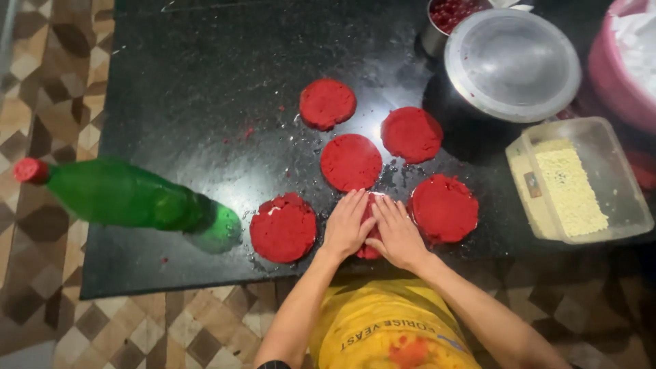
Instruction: The person arranges red cake layers on a black worktable, spreads white frosting onto the layers with a spatula from a large bowl, stacks frosted layers together, and presses them in place. They also move a green plastic bottle aside and handle a container of crumbs.
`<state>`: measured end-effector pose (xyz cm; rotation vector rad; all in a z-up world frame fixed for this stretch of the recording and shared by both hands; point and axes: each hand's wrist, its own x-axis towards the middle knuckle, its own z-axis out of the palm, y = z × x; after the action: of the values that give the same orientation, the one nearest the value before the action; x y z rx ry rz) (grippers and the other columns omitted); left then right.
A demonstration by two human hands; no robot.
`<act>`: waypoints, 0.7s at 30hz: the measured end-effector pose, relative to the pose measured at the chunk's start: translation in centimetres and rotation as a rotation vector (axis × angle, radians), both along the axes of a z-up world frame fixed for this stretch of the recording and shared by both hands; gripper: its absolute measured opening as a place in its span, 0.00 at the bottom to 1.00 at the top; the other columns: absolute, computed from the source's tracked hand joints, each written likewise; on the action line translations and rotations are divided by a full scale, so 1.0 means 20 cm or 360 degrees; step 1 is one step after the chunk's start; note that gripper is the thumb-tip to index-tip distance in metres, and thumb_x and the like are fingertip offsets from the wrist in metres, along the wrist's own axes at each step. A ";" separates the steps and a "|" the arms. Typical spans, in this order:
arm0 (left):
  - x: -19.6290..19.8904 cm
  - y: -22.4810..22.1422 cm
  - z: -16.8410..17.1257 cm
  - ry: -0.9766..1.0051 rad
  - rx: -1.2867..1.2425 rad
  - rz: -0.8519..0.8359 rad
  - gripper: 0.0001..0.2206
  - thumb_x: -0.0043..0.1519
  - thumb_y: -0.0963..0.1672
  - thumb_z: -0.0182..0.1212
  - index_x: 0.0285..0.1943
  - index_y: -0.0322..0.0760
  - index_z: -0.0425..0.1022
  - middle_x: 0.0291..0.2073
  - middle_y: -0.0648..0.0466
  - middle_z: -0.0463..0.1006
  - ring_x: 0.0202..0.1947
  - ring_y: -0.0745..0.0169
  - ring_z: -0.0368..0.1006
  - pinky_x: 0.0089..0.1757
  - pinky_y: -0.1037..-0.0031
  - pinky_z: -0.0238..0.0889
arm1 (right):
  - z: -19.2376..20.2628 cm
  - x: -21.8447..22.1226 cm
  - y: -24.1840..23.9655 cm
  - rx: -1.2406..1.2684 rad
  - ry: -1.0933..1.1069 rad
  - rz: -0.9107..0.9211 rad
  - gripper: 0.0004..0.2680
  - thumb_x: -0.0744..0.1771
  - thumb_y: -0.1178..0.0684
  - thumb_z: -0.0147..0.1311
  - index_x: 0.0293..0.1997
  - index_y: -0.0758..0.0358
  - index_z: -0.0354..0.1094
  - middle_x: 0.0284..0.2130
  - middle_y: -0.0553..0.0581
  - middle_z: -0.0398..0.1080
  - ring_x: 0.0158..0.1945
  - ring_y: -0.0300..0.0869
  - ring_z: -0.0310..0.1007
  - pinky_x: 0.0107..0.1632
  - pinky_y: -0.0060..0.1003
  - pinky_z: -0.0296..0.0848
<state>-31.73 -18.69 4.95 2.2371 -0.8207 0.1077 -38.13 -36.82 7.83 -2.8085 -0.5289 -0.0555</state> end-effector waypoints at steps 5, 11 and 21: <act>-0.02 0.01 0.06 -0.0118 0.0104 0.0000 0.30 0.63 0.50 0.62 0.69 0.25 0.65 0.69 0.38 0.66 0.71 0.36 0.58 0.66 0.52 0.50 | 0.10 -0.02 -0.03 0.0007 0.0010 0.0168 0.37 0.61 0.34 0.60 0.68 0.78 0.50 0.69 0.76 0.49 0.74 0.65 0.44 0.71 0.59 0.44; -0.05 -0.01 0.04 -0.0111 0.0071 0.0014 0.32 0.61 0.52 0.63 0.69 0.26 0.66 0.70 0.39 0.66 0.72 0.38 0.59 0.67 0.53 0.52 | 0.06 -0.02 -0.02 -0.0065 -0.0011 0.0294 0.39 0.60 0.31 0.60 0.67 0.78 0.51 0.69 0.74 0.50 0.73 0.63 0.45 0.72 0.58 0.43; -0.09 0.00 0.16 -0.0183 0.0271 0.0120 0.38 0.60 0.55 0.63 0.74 0.27 0.59 0.73 0.36 0.57 0.75 0.35 0.49 0.67 0.43 0.39 | 0.06 -0.03 -0.03 -0.0031 -0.0080 0.0193 0.39 0.59 0.32 0.59 0.68 0.77 0.48 0.69 0.75 0.49 0.73 0.64 0.45 0.71 0.57 0.45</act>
<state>-33.44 -18.62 8.17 2.4413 -0.8338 0.2109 -38.78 -37.38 9.03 -2.7935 -0.7138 -0.0970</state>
